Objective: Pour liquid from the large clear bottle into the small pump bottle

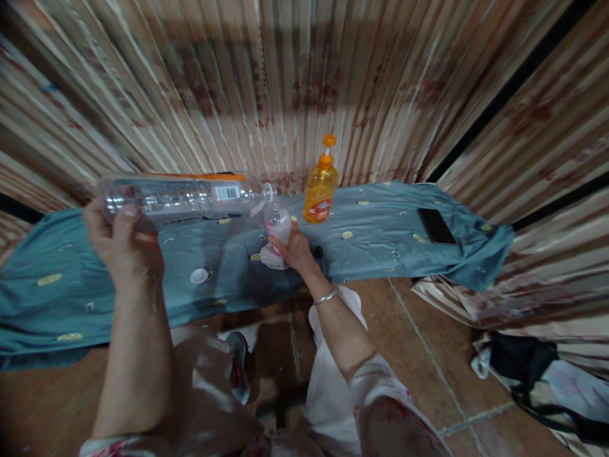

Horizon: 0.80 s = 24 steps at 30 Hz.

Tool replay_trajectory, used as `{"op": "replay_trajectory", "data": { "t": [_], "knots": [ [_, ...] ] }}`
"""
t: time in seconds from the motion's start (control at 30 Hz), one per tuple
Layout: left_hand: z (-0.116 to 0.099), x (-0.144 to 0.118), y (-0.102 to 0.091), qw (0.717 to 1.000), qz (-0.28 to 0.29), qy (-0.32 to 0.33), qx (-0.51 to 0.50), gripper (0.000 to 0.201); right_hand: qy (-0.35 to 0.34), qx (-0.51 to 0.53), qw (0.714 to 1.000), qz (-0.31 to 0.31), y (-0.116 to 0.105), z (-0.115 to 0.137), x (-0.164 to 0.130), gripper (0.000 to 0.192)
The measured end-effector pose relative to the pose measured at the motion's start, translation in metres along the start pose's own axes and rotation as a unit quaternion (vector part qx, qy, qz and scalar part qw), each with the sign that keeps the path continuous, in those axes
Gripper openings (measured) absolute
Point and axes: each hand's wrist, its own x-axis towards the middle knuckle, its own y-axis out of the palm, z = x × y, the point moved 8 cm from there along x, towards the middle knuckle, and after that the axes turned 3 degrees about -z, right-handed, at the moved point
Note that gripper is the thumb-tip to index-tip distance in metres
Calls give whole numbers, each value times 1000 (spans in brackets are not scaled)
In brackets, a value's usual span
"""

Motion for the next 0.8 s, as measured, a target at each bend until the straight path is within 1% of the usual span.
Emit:
{"op": "replay_trajectory", "data": {
  "t": [0.07, 0.2, 0.37, 0.43, 0.5, 0.67, 0.8],
  "knots": [
    [0, 0, 0, 1000, -2, 4, 16, 43, 3, -2, 1000, -3, 1, 0, 0, 75],
    [0, 0, 1, 999, 13, 15, 27, 42, 9, 7, 1000, -12, 0, -1, 0, 74],
    [4, 2, -2, 999, 23, 21, 31, 44, 14, 5, 1000, -2, 2, -5, 1, 80],
    [6, 3, -2, 999, 29, 22, 39, 45, 12, 0, 1000, -3, 2, -5, 1, 80],
    [6, 3, -3, 999, 25, 17, 29, 45, 12, -4, 1000, -4, 1, -5, 1, 79],
    [2, 0, -1, 1000, 3, 0, -29, 44, 14, -8, 1000, 0, -1, -2, 1, 81],
    [-1, -1, 0, 999, -1, 3, -35, 41, 3, -3, 1000, -17, -2, 0, 1, 74]
  ]
}}
